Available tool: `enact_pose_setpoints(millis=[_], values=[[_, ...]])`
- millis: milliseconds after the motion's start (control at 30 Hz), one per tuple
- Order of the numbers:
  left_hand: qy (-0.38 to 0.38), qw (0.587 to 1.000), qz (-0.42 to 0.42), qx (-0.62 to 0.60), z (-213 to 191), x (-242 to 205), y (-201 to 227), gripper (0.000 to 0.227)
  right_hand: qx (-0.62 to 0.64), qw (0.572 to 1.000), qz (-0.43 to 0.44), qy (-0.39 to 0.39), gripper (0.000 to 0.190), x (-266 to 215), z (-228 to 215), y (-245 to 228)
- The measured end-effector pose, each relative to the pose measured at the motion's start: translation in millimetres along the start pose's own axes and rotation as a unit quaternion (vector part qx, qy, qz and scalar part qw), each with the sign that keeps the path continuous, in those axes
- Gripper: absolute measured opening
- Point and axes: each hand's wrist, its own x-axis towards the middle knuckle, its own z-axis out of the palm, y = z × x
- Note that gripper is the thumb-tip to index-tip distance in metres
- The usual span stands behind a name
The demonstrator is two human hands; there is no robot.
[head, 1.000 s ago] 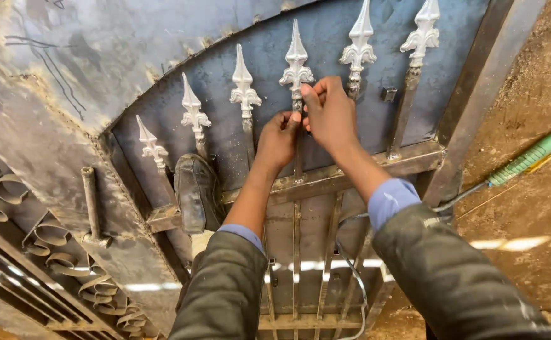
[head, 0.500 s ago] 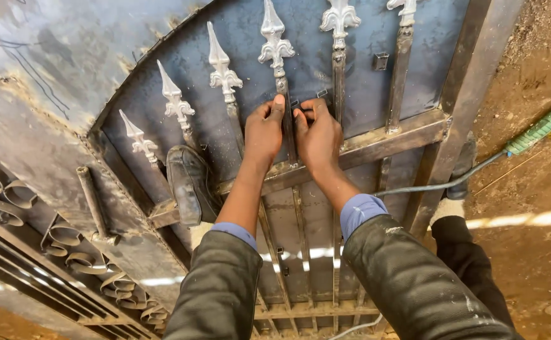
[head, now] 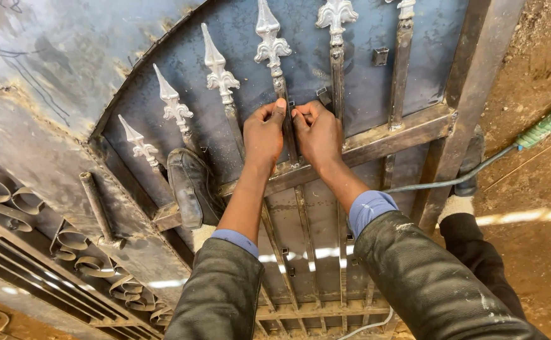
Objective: Welding decorative metal spikes onto a gate frame
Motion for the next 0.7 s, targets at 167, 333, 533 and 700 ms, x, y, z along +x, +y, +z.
enact_pose_setpoints(millis=[167, 333, 533, 700], values=[[0.014, 1.000, -0.013, 0.006, -2.0, -0.2, 1.7, 0.030, 0.000, 0.999, -0.002, -0.034, 0.013, -0.5, -4.2, 1.2], [0.028, 0.999, -0.033, 0.022, -3.7, -7.2, 5.6, 0.030, 0.025, 0.995, 0.008, -0.093, 0.023, 1.0, -8.1, 3.0], [0.053, 0.998, -0.031, 0.034, 2.6, 5.6, -13.7, 0.033, 0.023, 0.991, 0.010, -0.128, 0.033, 7.1, -3.3, 15.8], [0.065, 0.997, -0.035, -0.003, 7.5, -1.4, -9.1, 0.033, 0.015, 0.988, 0.000, -0.153, 0.036, 4.5, -23.5, 1.7]])
